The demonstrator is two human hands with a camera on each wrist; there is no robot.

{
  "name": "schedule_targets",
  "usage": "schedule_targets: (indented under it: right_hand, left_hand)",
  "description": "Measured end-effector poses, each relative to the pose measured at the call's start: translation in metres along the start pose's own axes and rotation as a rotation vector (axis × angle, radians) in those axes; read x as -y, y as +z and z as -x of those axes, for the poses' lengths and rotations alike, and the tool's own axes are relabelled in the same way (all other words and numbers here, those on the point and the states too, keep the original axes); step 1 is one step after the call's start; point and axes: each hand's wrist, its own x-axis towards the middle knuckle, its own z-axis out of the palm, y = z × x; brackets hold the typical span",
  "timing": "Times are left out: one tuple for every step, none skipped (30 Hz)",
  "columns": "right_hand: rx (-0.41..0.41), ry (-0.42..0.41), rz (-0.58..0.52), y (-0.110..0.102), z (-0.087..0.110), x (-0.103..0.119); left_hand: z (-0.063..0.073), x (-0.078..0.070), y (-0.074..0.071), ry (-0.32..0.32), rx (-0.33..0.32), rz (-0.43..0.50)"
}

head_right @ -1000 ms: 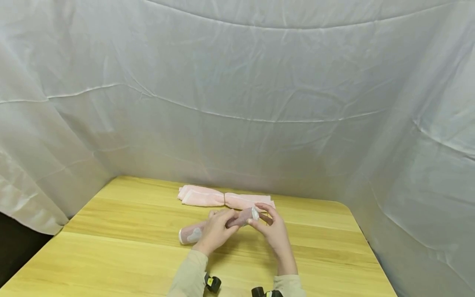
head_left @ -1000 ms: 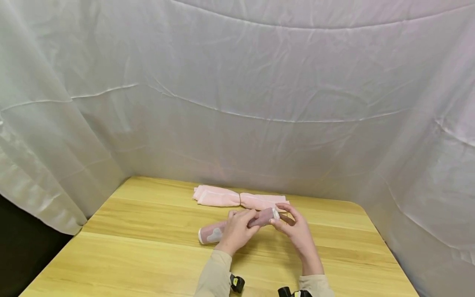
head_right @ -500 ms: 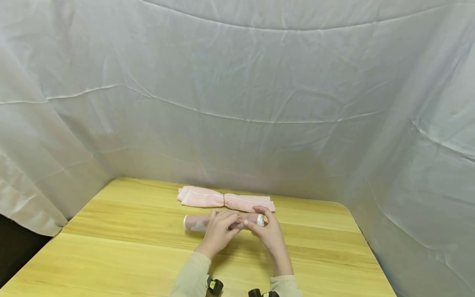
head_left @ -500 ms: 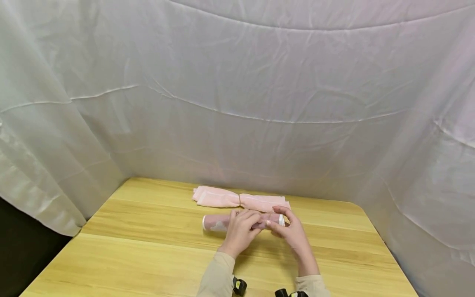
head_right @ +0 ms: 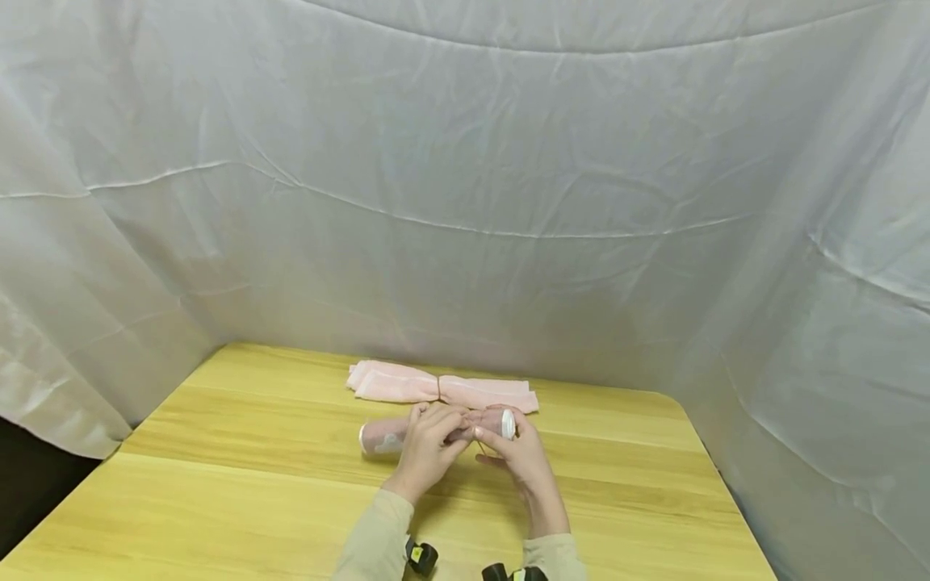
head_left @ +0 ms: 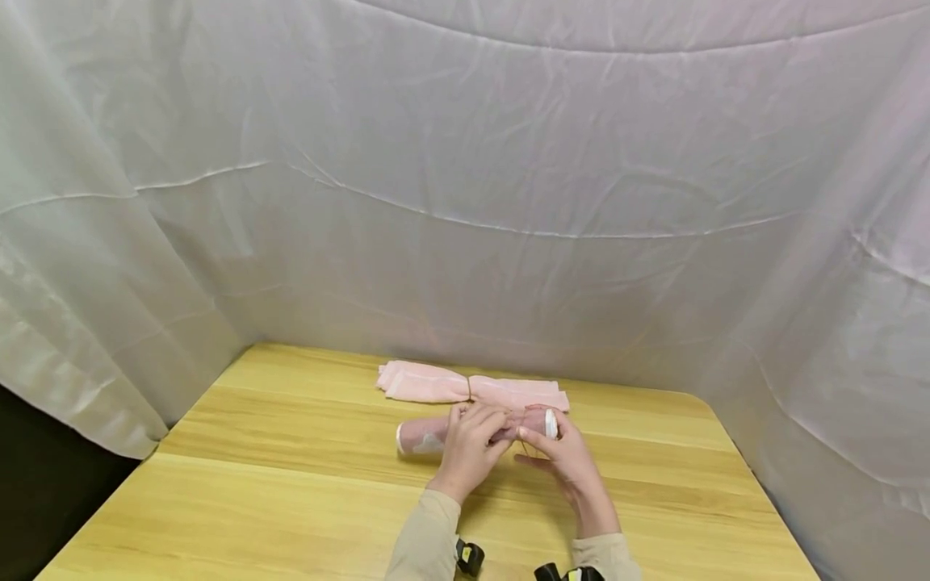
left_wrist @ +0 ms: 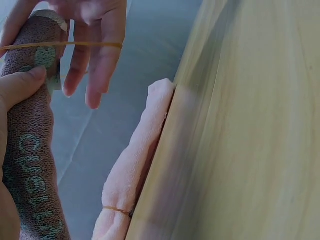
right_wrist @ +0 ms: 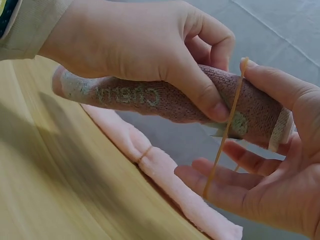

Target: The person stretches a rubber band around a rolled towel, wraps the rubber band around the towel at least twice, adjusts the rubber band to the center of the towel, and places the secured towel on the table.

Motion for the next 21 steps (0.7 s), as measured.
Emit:
schedule_targets:
  right_hand:
    - [0.005,0.002,-0.008,0.001,0.000,0.000]
    - [0.007,0.004,-0.021,0.001,-0.001,-0.001]
    - [0.014,0.007,-0.031,0.002,-0.001,-0.001]
    - [0.022,0.014,-0.043,0.003,-0.002,-0.002]
    - [0.033,0.017,-0.046,0.003,-0.002,-0.003]
    - [0.042,0.022,-0.055,0.004,-0.003,-0.003]
    - [0.053,0.029,-0.061,0.004,-0.003,-0.004]
    - [0.065,0.035,-0.067,0.005,-0.004,-0.005]
    - [0.079,0.044,-0.067,0.005,-0.004,-0.006]
    - [0.091,0.053,-0.066,0.005,-0.004,-0.007]
    - [0.102,0.063,-0.063,0.006,-0.004,-0.008]
    - [0.110,0.076,-0.064,0.006,-0.005,-0.009]
    - [0.122,0.086,-0.058,0.006,-0.006,-0.010]
    - [0.132,0.096,-0.050,0.007,-0.006,-0.012]
    - [0.139,0.107,-0.039,0.007,-0.007,-0.013]
    - [0.149,0.116,-0.032,0.007,-0.007,-0.015]
    - [0.161,0.126,-0.025,0.007,-0.008,-0.017]
    - [0.174,0.134,-0.019,0.007,-0.008,-0.019]
    - [0.190,0.141,-0.011,0.007,-0.009,-0.020]
    - [0.206,0.150,-0.005,0.007,-0.010,-0.023]
    - [0.223,0.160,-0.003,0.007,-0.010,-0.025]
  left_hand:
    - [0.000,0.000,0.000,0.000,-0.013,0.003]
    - [0.000,0.001,0.001,-0.001,-0.028,0.005]
    - [0.000,0.001,0.001,-0.002,-0.040,0.004]
    - [0.000,0.002,0.001,-0.005,-0.052,0.003]
    - [0.000,0.002,0.001,-0.011,-0.062,0.002]
    - [0.000,0.003,0.001,-0.018,-0.068,0.002]
    - [0.000,0.003,0.001,-0.027,-0.074,0.004]
    - [0.001,0.003,0.001,-0.039,-0.075,0.003]
    - [0.001,0.003,0.000,-0.053,-0.076,0.002]
    - [0.002,0.004,0.000,-0.066,-0.077,0.001]
    - [0.002,0.004,0.000,-0.078,-0.077,-0.003]
    - [0.003,0.005,-0.001,-0.090,-0.077,-0.010]
    - [0.003,0.005,-0.001,-0.102,-0.077,-0.016]
    - [0.003,0.006,-0.001,-0.112,-0.077,-0.023]
    - [0.004,0.007,-0.001,-0.122,-0.079,-0.025]
    - [0.004,0.007,-0.002,-0.134,-0.082,-0.028]
    - [0.004,0.008,-0.002,-0.148,-0.084,-0.033]
    - [0.003,0.008,-0.002,-0.162,-0.088,-0.031]
    - [0.003,0.009,-0.002,-0.176,-0.097,-0.028]
    - [0.003,0.010,-0.002,-0.188,-0.111,-0.025]
    - [0.002,0.011,-0.003,-0.205,-0.120,-0.021]
